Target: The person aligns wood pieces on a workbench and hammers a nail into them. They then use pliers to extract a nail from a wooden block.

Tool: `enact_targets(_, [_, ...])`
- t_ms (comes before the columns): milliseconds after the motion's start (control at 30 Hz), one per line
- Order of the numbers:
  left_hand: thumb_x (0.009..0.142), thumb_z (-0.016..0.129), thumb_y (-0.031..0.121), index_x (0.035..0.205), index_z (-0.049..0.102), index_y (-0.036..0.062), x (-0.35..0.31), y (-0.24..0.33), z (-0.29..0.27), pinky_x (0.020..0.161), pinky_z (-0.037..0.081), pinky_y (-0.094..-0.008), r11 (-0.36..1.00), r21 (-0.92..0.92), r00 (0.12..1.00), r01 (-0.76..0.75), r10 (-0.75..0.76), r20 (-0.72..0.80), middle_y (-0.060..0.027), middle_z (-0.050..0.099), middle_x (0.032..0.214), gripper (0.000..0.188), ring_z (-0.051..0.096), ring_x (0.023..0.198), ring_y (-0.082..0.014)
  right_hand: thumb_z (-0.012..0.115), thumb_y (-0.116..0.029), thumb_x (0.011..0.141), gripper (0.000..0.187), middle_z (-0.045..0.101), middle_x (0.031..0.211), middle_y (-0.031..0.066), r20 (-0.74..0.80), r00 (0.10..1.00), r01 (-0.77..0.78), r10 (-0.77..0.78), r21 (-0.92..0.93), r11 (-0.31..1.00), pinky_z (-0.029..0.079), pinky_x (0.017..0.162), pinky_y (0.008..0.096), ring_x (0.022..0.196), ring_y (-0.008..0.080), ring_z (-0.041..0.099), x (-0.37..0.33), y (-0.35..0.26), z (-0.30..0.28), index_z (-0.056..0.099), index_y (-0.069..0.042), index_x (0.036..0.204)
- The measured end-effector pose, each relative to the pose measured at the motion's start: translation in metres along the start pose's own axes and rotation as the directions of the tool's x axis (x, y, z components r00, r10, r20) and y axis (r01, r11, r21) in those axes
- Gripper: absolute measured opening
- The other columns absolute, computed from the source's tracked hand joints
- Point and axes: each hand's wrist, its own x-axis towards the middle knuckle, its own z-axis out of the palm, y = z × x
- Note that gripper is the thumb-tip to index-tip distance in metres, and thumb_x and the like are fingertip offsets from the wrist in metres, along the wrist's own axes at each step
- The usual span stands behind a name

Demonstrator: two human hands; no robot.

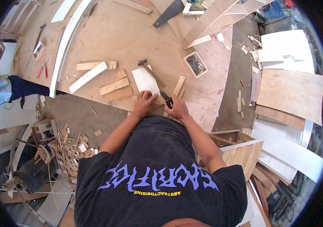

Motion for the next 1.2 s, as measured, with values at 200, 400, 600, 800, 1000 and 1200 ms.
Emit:
enact_targets(200, [0.084, 0.079, 0.032, 0.134, 0.067, 0.0139, 0.008, 0.002, 0.009, 0.097, 0.046, -0.0435, 0.999, 0.007, 0.998, -0.036, 0.036, -0.043, -0.0104, 0.059, 0.114, 0.054, 0.055, 0.111, -0.0298, 0.075, -0.034, 0.081, 0.041, 0.068, 0.085, 0.0251, -0.031, 0.999, 0.036, -0.036, 0.005, 0.999, 0.055, 0.072, 0.0546, 0.08, 0.0467, 0.068, 0.007, 0.018, 0.002, 0.054, -0.002, 0.095])
enact_targets(400, [0.084, 0.079, 0.034, 0.133, 0.068, 0.0139, 0.003, -0.001, 0.005, 0.096, 0.047, -0.0443, 1.0, -0.007, 0.999, -0.027, 0.026, -0.047, -0.0109, 0.06, 0.112, 0.054, 0.056, 0.109, -0.0304, 0.075, -0.035, 0.081, 0.042, 0.067, 0.083, 0.0248, -0.045, 0.997, 0.068, -0.067, 0.028, 0.997, 0.054, 0.072, 0.0552, 0.079, 0.0477, 0.067, 0.01, 0.016, 0.013, 0.055, -0.001, 0.097])
enact_targets(600, [0.084, 0.079, 0.034, 0.132, 0.069, 0.0149, 0.0, -0.002, 0.002, 0.096, 0.048, -0.0455, 1.0, -0.017, 0.999, -0.025, 0.025, -0.048, -0.0117, 0.06, 0.114, 0.053, 0.056, 0.109, -0.0322, 0.075, -0.035, 0.081, 0.043, 0.068, 0.085, 0.0256, -0.003, 1.0, 0.008, -0.008, 0.004, 1.0, 0.054, 0.073, 0.0555, 0.08, 0.0487, 0.067, 0.009, 0.009, 0.006, 0.057, -0.001, 0.099])
enact_targets(800, [0.082, 0.08, 0.034, 0.135, 0.067, 0.0162, 0.001, -0.002, 0.001, 0.098, 0.047, -0.0455, 1.0, -0.006, 1.0, -0.016, 0.016, -0.002, -0.012, 0.059, 0.117, 0.058, 0.055, 0.112, -0.033, 0.074, -0.036, 0.082, 0.044, 0.068, 0.088, 0.0272, 0.032, 0.999, -0.016, 0.015, 0.054, 0.998, 0.054, 0.074, 0.0549, 0.083, 0.0478, 0.068, 0.006, 0.013, 0.001, 0.058, 0.0, 0.101])
enact_targets(1000, [0.08, 0.081, 0.035, 0.138, 0.064, 0.0181, 0.002, 0.008, -0.009, 0.103, 0.043, -0.0472, 0.998, 0.046, 0.999, -0.037, 0.036, 0.021, -0.0115, 0.058, 0.119, 0.063, 0.054, 0.115, -0.0322, 0.076, -0.039, 0.082, 0.049, 0.068, 0.081, 0.0205, -0.179, 0.975, -0.1, 0.132, 0.177, 0.979, 0.055, 0.07, 0.0485, 0.075, 0.0407, 0.07, -0.01, 0.009, -0.007, 0.06, 0.001, 0.106])
enact_targets(1200, [0.085, 0.079, 0.03, 0.136, 0.066, 0.0123, 0.001, 0.007, -0.013, 0.098, 0.047, -0.0419, 0.992, -0.119, 0.997, 0.049, -0.041, 0.069, -0.0123, 0.058, 0.121, 0.055, 0.058, 0.113, -0.0307, 0.077, -0.028, 0.09, 0.032, 0.068, 0.08, 0.0044, -0.143, 0.908, -0.2, 0.394, 0.679, 0.707, 0.052, 0.064, 0.0299, 0.07, 0.0123, 0.065, -0.05, 0.017, -0.019, 0.063, -0.003, 0.103])
